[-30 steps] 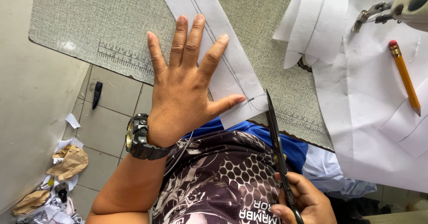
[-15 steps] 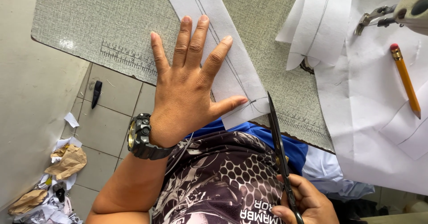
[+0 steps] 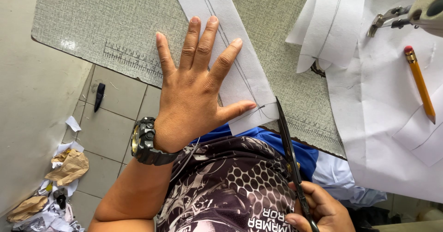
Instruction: Cutting fabric or paper patterns for sewing garments.
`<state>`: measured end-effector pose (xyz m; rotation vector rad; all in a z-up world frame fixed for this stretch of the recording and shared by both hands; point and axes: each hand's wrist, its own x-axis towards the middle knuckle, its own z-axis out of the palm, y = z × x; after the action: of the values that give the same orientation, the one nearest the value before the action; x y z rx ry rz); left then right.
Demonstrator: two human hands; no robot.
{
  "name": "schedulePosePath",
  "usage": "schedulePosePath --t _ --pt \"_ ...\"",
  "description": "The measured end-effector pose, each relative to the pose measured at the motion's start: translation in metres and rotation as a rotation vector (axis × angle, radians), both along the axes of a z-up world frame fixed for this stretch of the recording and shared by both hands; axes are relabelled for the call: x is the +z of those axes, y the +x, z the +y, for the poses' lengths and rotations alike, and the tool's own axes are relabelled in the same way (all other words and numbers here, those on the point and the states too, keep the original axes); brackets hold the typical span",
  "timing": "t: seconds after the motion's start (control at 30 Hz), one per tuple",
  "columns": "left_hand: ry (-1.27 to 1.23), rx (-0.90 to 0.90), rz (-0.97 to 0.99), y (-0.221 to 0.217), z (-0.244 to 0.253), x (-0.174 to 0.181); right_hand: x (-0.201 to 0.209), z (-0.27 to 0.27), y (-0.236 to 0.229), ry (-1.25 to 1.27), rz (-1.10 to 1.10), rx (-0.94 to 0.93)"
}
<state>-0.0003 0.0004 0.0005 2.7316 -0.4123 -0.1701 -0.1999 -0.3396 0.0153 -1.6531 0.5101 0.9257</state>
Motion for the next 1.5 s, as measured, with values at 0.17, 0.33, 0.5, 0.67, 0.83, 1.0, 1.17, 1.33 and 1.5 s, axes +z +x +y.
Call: schedulePosePath --t 0.17,0.33,0.5,0.67,0.83,1.0,1.17,1.33,1.5 --pt "-0.008 -0.024 0.010 0.000 0.001 0.000 0.011 0.014 0.015 -0.034 -0.016 -0.046" --pt "-0.013 -0.021 -0.006 -0.001 0.001 0.003 0.012 0.018 0.022 -0.052 0.013 -0.056" --pt "-0.020 -0.019 -0.011 -0.001 0.001 0.002 0.011 0.015 0.021 -0.052 0.002 -0.043" --pt "-0.012 -0.019 0.004 0.000 0.000 0.002 0.011 0.018 0.023 -0.045 -0.027 -0.027" --pt "-0.036 -0.018 -0.022 -0.001 0.000 0.005 0.006 0.012 0.019 -0.069 -0.015 0.009" --pt "-0.033 -0.022 -0.011 -0.001 0.001 0.003 0.005 0.013 0.018 -0.112 -0.020 0.043" --pt "-0.027 -0.029 0.004 0.000 0.001 0.003 0.009 0.016 0.021 -0.120 -0.017 0.059" --pt "-0.036 -0.033 0.003 0.000 0.001 0.002 0.012 0.019 0.023 -0.204 -0.047 0.127" --pt "-0.028 -0.043 0.003 0.000 0.002 0.001 0.012 0.016 0.023 -0.158 -0.010 0.070"
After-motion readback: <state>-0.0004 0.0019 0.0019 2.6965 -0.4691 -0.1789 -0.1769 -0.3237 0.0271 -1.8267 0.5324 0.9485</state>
